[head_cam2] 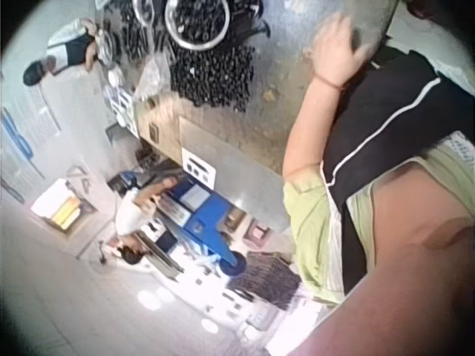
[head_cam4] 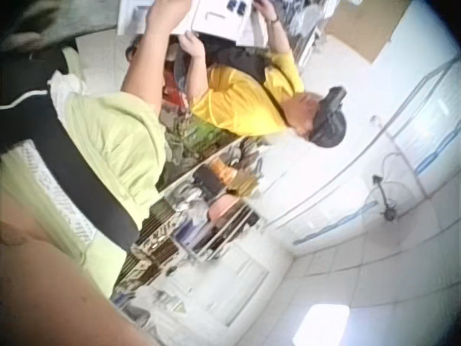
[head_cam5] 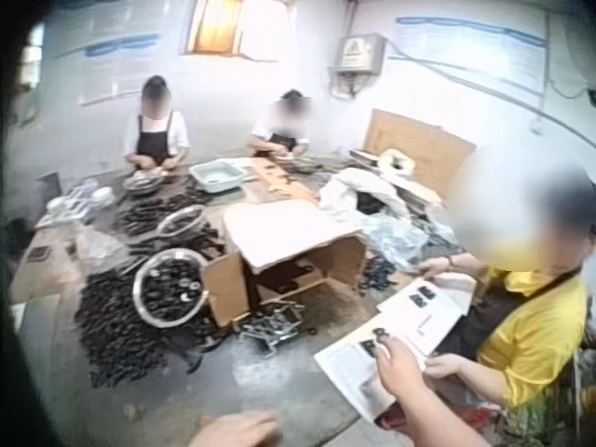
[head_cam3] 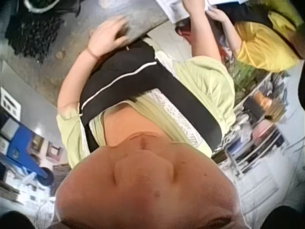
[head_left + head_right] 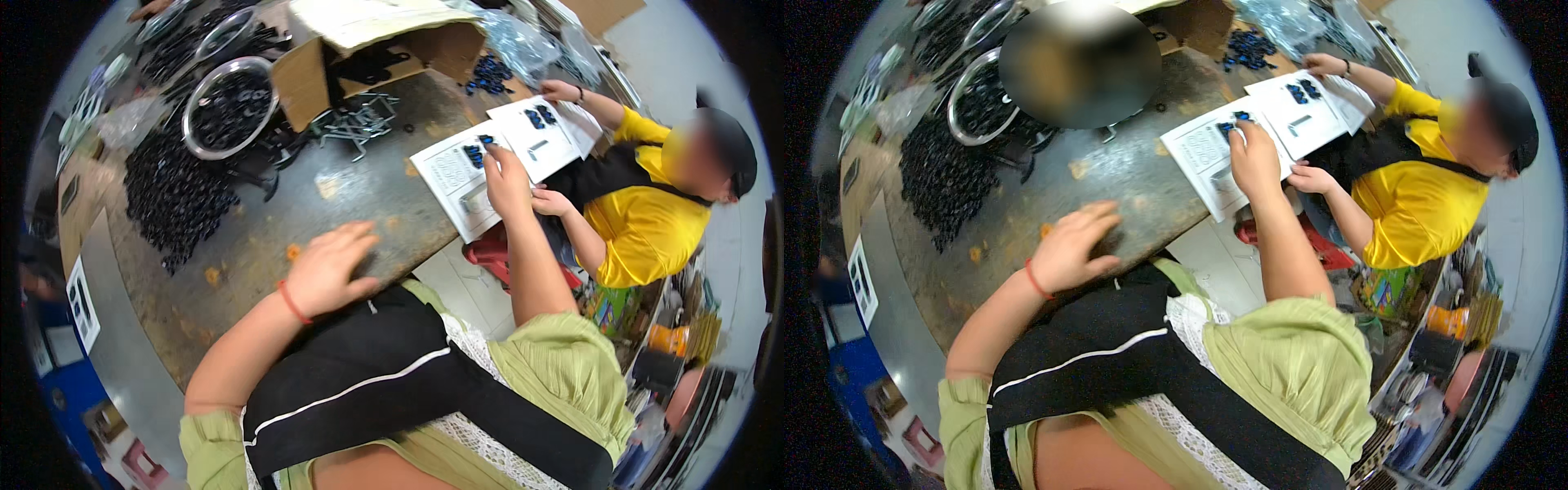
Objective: The person assembles door lock hardware by placing washers, screws, and handles onto a cardboard template. They repeatedly pick up small parts from a bowl and a box, arrange them on the template, and then move the completed template aside.
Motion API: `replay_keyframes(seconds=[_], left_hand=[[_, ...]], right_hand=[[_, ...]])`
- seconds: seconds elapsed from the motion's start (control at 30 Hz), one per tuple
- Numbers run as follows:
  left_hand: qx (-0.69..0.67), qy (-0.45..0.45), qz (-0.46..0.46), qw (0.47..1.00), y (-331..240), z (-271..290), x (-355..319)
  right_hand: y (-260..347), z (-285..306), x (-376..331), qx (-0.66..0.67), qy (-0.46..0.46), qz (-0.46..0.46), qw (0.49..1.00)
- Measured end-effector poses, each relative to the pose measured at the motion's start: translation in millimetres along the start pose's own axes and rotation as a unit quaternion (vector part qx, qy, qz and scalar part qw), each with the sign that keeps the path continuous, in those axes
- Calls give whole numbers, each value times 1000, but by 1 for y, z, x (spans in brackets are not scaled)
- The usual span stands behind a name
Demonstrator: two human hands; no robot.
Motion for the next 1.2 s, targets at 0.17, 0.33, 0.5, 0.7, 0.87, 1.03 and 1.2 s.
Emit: replay_keyframes(seconds=[0.17, 0.33, 0.5, 0.7, 0.87, 1.03, 1.2], left_hand=[[53, 75, -105, 990, -30, -61, 78], [83, 84, -33, 992, -22, -83, 69], [106, 96, -40, 989, -24, -78, 53], [153, 91, -36, 983, -30, -74, 56], [167, 82, -42, 982, -28, -77, 54], [164, 81, -34, 983, -29, -77, 51], [155, 73, -20, 985, -29, -70, 34]], right_hand=[[-65, 25, -54, 9, -54, -95, 994], [-84, 45, -61, -116, -108, -93, 983], [-69, 41, -65, -274, -126, -97, 949], [-76, 31, -57, -308, -80, -122, 940], [-81, 33, -53, -299, -71, -138, 942], [-78, 34, -56, -284, -68, -115, 949], [-76, 31, -66, -253, -63, -89, 961]])
Point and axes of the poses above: each hand's wrist, its own x-axis towards the middle knuckle, its own z-axis out of the back of the hand, y = z × x, the point moved 6 cm from there along x, towards the middle knuckle, and after that the axes turned 7 degrees about -z, right-handed, at the moved point
